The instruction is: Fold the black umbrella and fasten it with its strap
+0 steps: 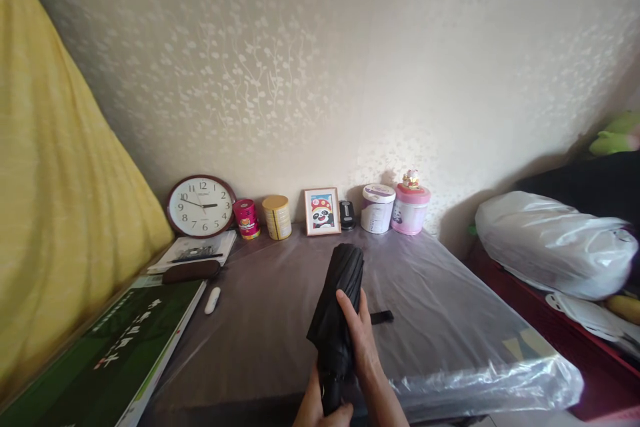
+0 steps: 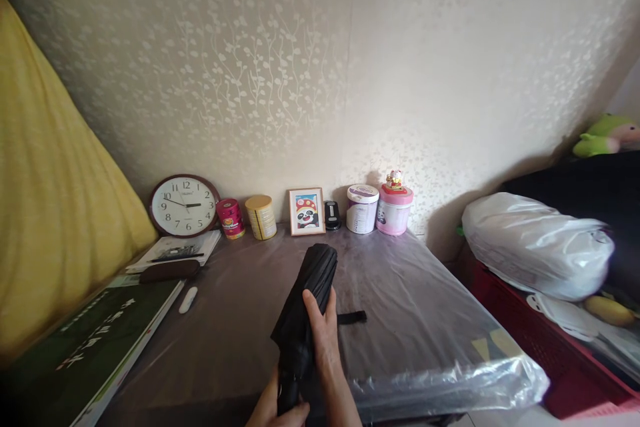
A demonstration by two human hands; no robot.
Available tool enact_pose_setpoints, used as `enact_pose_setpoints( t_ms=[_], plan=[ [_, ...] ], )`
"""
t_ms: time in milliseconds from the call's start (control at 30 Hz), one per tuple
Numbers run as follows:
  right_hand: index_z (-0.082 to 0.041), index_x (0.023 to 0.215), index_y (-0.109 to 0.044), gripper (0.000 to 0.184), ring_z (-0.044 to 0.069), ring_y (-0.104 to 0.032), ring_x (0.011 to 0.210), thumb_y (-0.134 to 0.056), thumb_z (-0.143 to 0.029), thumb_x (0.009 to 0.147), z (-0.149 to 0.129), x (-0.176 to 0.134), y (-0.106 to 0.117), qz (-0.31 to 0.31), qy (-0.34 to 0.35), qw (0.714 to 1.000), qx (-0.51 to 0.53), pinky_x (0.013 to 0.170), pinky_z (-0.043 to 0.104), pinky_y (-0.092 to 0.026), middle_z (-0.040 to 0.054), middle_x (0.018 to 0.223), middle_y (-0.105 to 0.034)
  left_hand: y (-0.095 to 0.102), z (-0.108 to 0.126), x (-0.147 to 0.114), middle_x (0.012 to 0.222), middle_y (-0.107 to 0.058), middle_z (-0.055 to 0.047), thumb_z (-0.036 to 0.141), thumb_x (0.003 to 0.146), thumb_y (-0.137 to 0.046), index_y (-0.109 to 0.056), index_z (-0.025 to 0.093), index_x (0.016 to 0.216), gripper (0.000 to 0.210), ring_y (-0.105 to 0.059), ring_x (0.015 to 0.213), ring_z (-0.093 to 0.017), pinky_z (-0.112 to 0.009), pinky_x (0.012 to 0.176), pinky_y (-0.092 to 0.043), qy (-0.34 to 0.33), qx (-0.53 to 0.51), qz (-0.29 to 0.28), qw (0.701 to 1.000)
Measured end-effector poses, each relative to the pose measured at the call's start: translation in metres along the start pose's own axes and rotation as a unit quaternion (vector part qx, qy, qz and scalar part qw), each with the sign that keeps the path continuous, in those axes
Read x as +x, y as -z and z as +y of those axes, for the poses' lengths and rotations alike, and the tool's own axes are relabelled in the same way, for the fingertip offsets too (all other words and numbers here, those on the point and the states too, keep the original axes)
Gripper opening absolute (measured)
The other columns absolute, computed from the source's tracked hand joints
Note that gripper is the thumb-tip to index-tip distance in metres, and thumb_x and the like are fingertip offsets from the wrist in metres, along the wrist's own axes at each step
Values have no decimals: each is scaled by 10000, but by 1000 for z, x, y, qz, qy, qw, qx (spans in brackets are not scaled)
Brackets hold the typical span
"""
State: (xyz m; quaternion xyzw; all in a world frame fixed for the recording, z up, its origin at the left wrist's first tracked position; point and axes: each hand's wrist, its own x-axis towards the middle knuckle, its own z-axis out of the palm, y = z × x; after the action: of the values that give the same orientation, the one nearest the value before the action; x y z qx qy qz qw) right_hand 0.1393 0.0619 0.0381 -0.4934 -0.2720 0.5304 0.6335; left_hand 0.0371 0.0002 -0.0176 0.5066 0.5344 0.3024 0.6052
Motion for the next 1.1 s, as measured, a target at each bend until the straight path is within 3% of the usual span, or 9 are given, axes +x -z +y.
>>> enact_pose_setpoints(
  t_ms=[100,200,333,433,567,733,800,933,1100],
  plan=[
    [-226,1326,-383,792,218,-605,960,-705,-466,643,8,3,-3,7,26,999,-34,810,289,-485,33,1091,-636,5,-9,8,950,-669,-115,230,665,-560,-190,91,1352,793,-631,917,-242,-289,800,-433,-14,137,64,988],
    [-225,1287,-434,750,214,-623,897,-710,-468,633,12,3,-4,20,31,999,-30,756,280,-496,20,1016,-660,14,-5,7,991,-657,-187,226,691,-523,-59,29,1383,856,-619,959,-299,-354,839,-422,-15,216,67,974],
    [-217,1237,-490,667,208,-633,821,-672,-506,664,9,0,-2,13,-4,1000,2,698,284,-502,17,933,-670,21,22,-7,879,-661,-65,212,644,-566,-38,119,1392,920,-639,798,-206,-288,768,-455,-88,85,-22,992],
    [-208,1224,-505,633,202,-631,758,-635,-530,694,6,-2,-1,-24,-18,1000,10,667,297,-500,22,891,-670,19,32,-13,691,-616,33,205,694,-506,32,173,1393,883,-619,630,-161,-246,595,-451,-31,4,-85,996],
    [-210,1185,-532,626,204,-613,833,-695,-489,649,8,-1,-2,0,26,999,-38,712,278,-485,11,909,-663,13,18,-6,1147,-594,-112,102,655,-494,3,119,1400,895,-575,1040,-197,-268,894,-403,-69,90,11,993],
    [-197,1110,-564,535,184,-603,751,-655,-512,687,11,0,-5,3,36,998,-56,667,265,-481,-6,809,-647,18,15,-5,1427,-326,-151,59,614,-483,-105,116,1397,871,-384,1274,-245,-272,985,-339,-132,199,75,968],
    [-194,1114,-565,534,183,-604,739,-631,-527,703,9,-1,-5,-1,23,999,-46,658,266,-484,-3,823,-652,22,25,-10,1350,-433,-145,84,615,-507,-127,133,1386,861,-478,1188,-228,-275,942,-385,-154,128,31,979],
    [-189,1114,-578,532,201,-603,859,-621,-531,708,5,-1,-4,-6,20,999,-49,725,269,-486,7,922,-660,24,38,-15,908,-659,-51,189,709,-471,-154,179,1377,739,-636,717,-168,-252,623,-470,-58,9,-85,995],
    [-190,1099,-577,558,208,-623,743,-657,-533,667,8,0,-5,-5,22,997,-77,653,284,-494,-2,780,-663,16,22,-7,1412,-358,-141,87,626,-492,-135,124,1402,855,-422,1241,-249,-297,990,-353,-129,147,54,979]
  ],
)
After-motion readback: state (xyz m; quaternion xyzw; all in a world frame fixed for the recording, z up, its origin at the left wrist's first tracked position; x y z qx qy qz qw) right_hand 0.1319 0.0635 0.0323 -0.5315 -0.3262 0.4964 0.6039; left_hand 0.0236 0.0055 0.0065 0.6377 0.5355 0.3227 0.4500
